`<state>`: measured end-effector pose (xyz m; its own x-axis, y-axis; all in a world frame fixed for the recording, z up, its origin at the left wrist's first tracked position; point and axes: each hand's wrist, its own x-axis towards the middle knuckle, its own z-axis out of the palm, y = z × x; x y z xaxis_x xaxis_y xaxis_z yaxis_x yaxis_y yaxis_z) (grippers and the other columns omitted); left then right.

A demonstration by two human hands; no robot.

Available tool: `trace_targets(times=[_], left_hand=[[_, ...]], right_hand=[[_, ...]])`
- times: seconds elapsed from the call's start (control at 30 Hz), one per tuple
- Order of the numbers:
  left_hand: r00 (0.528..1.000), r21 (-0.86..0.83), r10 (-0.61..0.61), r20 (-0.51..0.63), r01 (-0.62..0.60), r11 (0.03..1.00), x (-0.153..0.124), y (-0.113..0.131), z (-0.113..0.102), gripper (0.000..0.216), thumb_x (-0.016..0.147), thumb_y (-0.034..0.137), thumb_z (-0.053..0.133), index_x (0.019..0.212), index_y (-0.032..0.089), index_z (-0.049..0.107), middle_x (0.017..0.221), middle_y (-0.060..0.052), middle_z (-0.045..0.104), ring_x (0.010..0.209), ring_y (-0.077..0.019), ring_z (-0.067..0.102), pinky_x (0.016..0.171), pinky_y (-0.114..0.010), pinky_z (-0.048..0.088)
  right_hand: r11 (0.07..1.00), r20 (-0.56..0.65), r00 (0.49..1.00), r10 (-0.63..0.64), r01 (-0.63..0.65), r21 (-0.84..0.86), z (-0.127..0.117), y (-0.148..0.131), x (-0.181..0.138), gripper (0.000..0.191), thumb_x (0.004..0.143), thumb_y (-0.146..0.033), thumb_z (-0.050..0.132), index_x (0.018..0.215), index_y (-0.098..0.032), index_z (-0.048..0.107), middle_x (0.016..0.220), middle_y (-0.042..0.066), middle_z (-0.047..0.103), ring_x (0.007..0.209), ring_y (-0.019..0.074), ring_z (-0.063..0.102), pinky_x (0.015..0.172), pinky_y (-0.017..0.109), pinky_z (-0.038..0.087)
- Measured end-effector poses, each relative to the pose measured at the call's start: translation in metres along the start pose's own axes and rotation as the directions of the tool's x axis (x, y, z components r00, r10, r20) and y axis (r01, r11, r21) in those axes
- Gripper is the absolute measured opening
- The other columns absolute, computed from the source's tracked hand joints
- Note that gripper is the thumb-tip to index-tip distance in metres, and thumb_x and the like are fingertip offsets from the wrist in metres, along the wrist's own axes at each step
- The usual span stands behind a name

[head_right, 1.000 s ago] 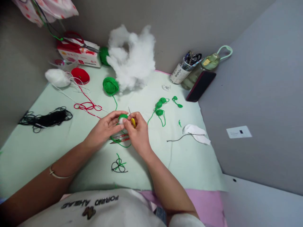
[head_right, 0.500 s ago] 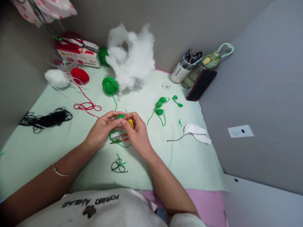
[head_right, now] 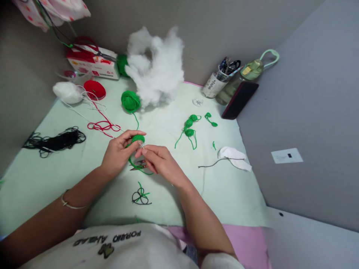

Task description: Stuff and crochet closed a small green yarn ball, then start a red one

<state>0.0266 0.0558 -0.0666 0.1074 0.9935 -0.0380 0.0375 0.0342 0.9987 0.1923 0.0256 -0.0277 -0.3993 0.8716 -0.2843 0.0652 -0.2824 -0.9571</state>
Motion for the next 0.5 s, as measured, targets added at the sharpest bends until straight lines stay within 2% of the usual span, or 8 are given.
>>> trace_targets(times=[0.1, 0.23, 0.37, 0.5], left_hand=[[0.998, 0.020, 0.045, 0.033, -0.046, 0.999, -0.0010, -0.0015, 0.0008, 0.024, 0.084, 0.022, 0.066, 0.106, 0.021, 0.075, 0.098, -0.003, 0.064, 0.083, -0.0144, 0.061, 0.077, -0.027, 0.049], [0.996, 0.042, 0.069, 0.053, -0.071, 0.997, -0.0013, -0.0050, 0.0007, 0.026, 0.087, 0.024, 0.065, 0.111, 0.021, 0.075, 0.095, -0.002, 0.060, 0.083, -0.0150, 0.059, 0.077, -0.028, 0.048], [0.995, 0.066, 0.090, 0.038, -0.092, 0.994, -0.0015, -0.0054, -0.0001, 0.027, 0.087, 0.023, 0.065, 0.112, 0.023, 0.075, 0.092, -0.001, 0.057, 0.082, -0.0152, 0.058, 0.076, -0.029, 0.048], [0.990, 0.099, 0.132, 0.039, -0.135, 0.986, -0.0017, -0.0036, -0.0011, 0.028, 0.088, 0.020, 0.063, 0.113, 0.023, 0.075, 0.093, -0.002, 0.057, 0.083, -0.0151, 0.059, 0.078, -0.028, 0.049]], right_hand=[[0.998, 0.025, 0.999, 0.025, -0.026, 0.056, -0.0025, 0.0036, 0.0027, 0.030, 0.100, -0.038, 0.051, 0.092, -0.018, 0.071, 0.043, -0.011, 0.038, 0.048, 0.0100, 0.030, 0.066, 0.028, 0.038], [0.990, 0.047, 0.997, 0.054, -0.059, 0.128, -0.0056, 0.0058, 0.0041, 0.030, 0.099, -0.038, 0.053, 0.088, -0.017, 0.071, 0.041, -0.011, 0.038, 0.047, 0.0085, 0.029, 0.068, 0.027, 0.040], [0.959, 0.076, 0.991, 0.113, -0.129, 0.251, -0.0064, 0.0045, 0.0053, 0.027, 0.095, -0.036, 0.056, 0.087, -0.015, 0.070, 0.038, -0.012, 0.035, 0.041, 0.0066, 0.020, 0.049, 0.022, 0.026], [0.915, 0.100, 0.982, 0.161, -0.186, 0.357, -0.0056, 0.0028, 0.0072, 0.023, 0.091, -0.036, 0.059, 0.085, -0.015, 0.068, 0.037, -0.013, 0.033, 0.039, 0.0060, 0.015, 0.042, 0.021, 0.018]])
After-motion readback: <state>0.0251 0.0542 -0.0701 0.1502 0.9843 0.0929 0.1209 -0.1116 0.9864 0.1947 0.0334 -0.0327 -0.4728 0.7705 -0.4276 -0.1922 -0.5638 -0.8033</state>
